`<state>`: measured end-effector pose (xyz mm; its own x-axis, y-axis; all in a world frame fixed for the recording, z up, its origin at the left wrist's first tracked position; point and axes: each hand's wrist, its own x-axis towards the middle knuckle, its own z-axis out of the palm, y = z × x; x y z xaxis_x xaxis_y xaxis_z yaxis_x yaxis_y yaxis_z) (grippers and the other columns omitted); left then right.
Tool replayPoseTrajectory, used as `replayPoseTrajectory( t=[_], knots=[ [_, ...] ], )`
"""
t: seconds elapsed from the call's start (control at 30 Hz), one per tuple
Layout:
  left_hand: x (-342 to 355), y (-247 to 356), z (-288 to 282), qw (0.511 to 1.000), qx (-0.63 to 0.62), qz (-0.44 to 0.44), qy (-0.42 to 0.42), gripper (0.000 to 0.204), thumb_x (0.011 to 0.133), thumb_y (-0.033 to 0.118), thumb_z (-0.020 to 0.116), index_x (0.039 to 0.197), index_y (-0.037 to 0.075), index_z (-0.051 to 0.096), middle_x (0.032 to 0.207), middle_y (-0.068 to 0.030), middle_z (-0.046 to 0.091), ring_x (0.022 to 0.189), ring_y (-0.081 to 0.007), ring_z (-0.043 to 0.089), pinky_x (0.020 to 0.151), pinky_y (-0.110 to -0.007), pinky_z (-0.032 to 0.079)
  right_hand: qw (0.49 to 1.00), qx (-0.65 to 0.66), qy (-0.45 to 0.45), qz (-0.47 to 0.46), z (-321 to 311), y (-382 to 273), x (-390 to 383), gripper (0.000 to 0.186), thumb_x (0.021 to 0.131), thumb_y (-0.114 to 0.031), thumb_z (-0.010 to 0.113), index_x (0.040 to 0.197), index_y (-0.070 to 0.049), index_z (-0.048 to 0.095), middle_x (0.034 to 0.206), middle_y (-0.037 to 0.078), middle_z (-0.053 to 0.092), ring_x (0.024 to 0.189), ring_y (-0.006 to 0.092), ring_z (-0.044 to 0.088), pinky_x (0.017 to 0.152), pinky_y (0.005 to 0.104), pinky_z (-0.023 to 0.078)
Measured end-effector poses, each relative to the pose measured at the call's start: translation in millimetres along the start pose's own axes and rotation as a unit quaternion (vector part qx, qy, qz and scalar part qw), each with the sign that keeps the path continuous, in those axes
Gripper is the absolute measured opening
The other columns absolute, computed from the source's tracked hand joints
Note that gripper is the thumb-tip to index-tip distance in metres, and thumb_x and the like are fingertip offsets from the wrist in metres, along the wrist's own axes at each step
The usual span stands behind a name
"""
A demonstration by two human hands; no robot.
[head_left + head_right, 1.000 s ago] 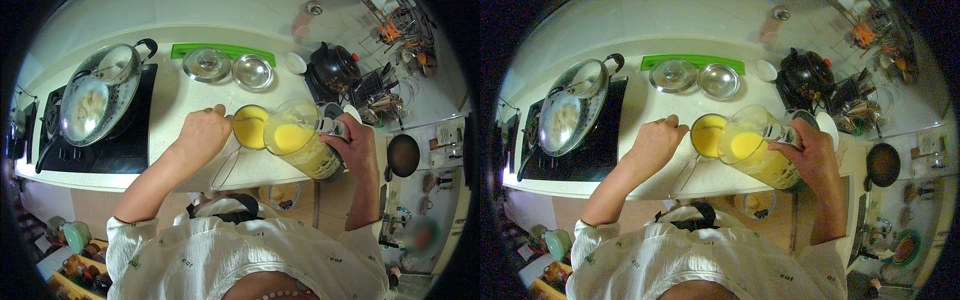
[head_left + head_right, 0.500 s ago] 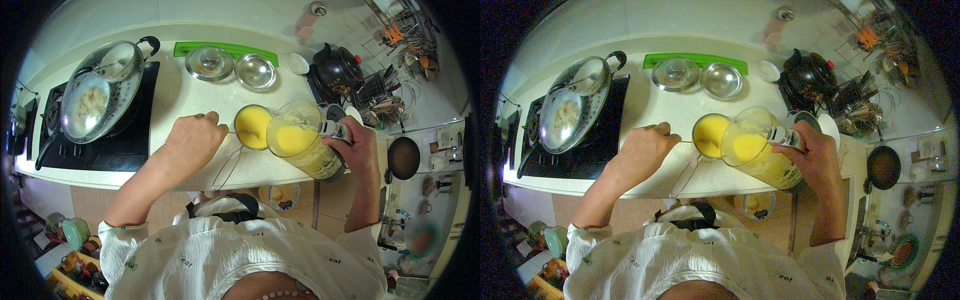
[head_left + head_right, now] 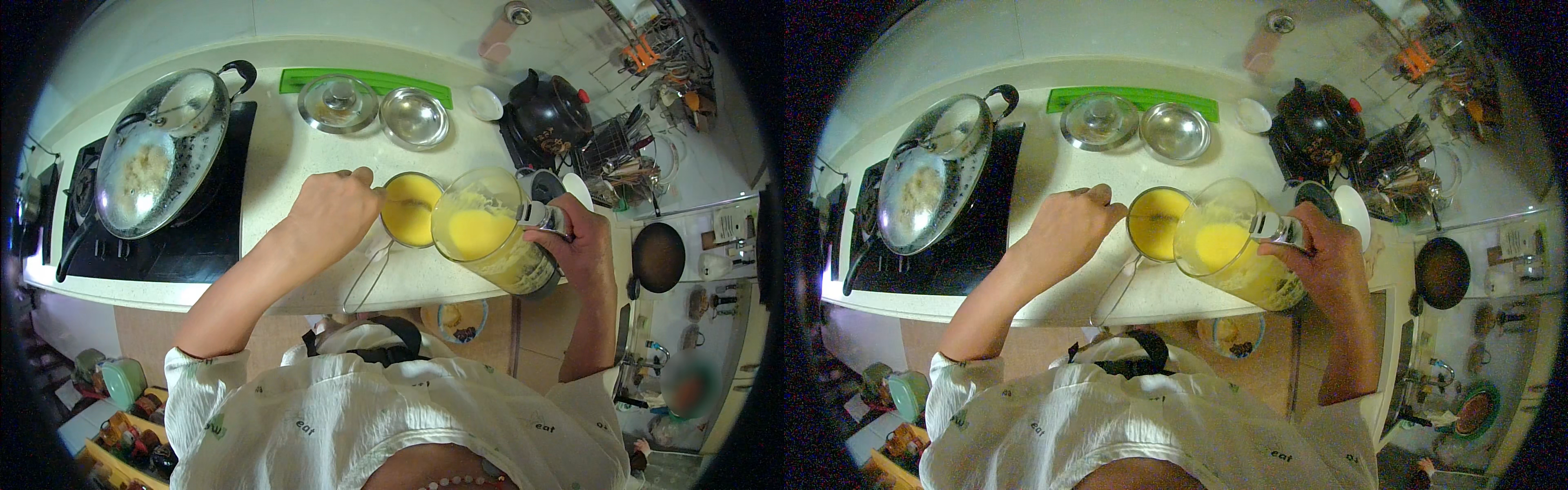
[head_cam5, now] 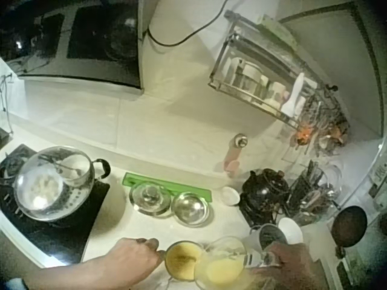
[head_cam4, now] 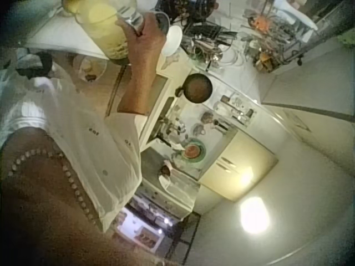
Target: The person pours a yellow liquid from a blender into a small metal pot and stirs it with a spoon. The person continues to stir the mixture in the pot for the remainder of the clip.
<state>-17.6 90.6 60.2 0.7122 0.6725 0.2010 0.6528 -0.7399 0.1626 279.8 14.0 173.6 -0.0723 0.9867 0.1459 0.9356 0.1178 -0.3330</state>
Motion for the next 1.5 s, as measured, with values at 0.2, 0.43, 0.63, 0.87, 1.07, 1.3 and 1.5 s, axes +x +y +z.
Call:
replayPoseTrajectory(
  t=[0.2, 0.43, 0.63, 0.87, 1.07, 1.3, 1.5],
  knots=[
    [6.4, -1.4, 2.9, 1.0, 0.01, -0.013, 0.023, 0.02, 0.078, 0.005, 0.057, 0.094, 0.007, 0.067, 0.081, -0.0108, 0.06, 0.075, -0.0278, 0.067, 0.061, -0.038, 0.054, 1.0, -0.007, 0.008, 0.002, 1.2, 6.4, 2.3, 0.043, 0.068, -0.03, 0.086, 0.091, -0.005, 0.059, 0.055, 0.003, 0.04, 0.051, 0.0134, 0.036, 0.046, 0.0299, 0.033],
    [-0.2, -4.1, -1.1, 1.0, 0.001, -0.017, -0.001, 0.02, 0.077, 0.004, 0.057, 0.094, 0.007, 0.068, 0.083, -0.0114, 0.061, 0.073, -0.0284, 0.067, 0.061, -0.037, 0.055, 1.0, 0.01, 0.007, 0.013, 3.1, 6.8, 3.2, 0.042, 0.068, -0.031, 0.086, 0.089, -0.005, 0.06, 0.055, 0.003, 0.039, 0.051, 0.014, 0.035, 0.046, 0.0313, 0.032],
    [-14.8, -3.0, -12.4, 0.999, -0.016, -0.007, -0.029, 0.022, 0.078, 0.004, 0.056, 0.095, 0.007, 0.068, 0.083, -0.0118, 0.061, 0.073, -0.0292, 0.067, 0.06, -0.039, 0.054, 1.0, -0.004, -0.007, 0.005, 1.5, 2.3, 4.3, 0.042, 0.068, -0.03, 0.086, 0.089, -0.005, 0.059, 0.056, 0.003, 0.038, 0.052, 0.0143, 0.034, 0.047, 0.0315, 0.032],
    [-22.0, 1.3, -21.7, 0.999, -0.022, -0.001, -0.029, 0.02, 0.078, 0.006, 0.056, 0.095, 0.007, 0.068, 0.082, -0.0112, 0.061, 0.076, -0.0283, 0.067, 0.063, -0.038, 0.054, 1.0, -0.008, -0.021, 0.003, 0.7, 0.1, 4.9, 0.041, 0.068, -0.029, 0.085, 0.09, -0.006, 0.059, 0.058, 0.004, 0.045, 0.052, 0.0158, 0.041, 0.048, 0.0321, 0.036],
    [-25.2, 1.2, -26.3, 0.999, -0.018, 0.004, -0.042, 0.021, 0.08, 0.007, 0.055, 0.096, 0.007, 0.068, 0.083, -0.0108, 0.061, 0.076, -0.0278, 0.067, 0.062, -0.038, 0.054, 0.999, -0.006, -0.041, -0.002, -0.1, -5.1, 4.4, 0.041, 0.07, -0.031, 0.084, 0.091, -0.006, 0.059, 0.061, 0.007, 0.051, 0.051, 0.0189, 0.046, 0.049, 0.0335, 0.039],
    [-24.1, 0.2, -25.1, 0.999, -0.02, 0.007, -0.035, 0.02, 0.08, 0.008, 0.055, 0.096, 0.008, 0.068, 0.083, -0.0101, 0.061, 0.075, -0.0274, 0.067, 0.062, -0.037, 0.054, 0.993, -0.063, -0.104, -0.011, -3.2, -11.0, 16.2, 0.043, 0.073, -0.035, 0.081, 0.085, -0.004, 0.053, 0.06, 0.01, 0.049, 0.053, 0.0259, 0.048, 0.051, 0.0377, 0.039],
    [-23.9, 0.1, -24.6, 0.999, -0.016, 0.004, -0.03, 0.02, 0.08, 0.007, 0.055, 0.095, 0.009, 0.068, 0.083, -0.0093, 0.061, 0.075, -0.0267, 0.067, 0.061, -0.037, 0.054, 0.988, -0.064, -0.135, -0.046, -3.2, -24.3, 29.6, 0.043, 0.074, -0.036, 0.079, 0.084, -0.005, 0.051, 0.059, 0.011, 0.05, 0.056, 0.0306, 0.051, 0.052, 0.0406, 0.039]
  ],
)
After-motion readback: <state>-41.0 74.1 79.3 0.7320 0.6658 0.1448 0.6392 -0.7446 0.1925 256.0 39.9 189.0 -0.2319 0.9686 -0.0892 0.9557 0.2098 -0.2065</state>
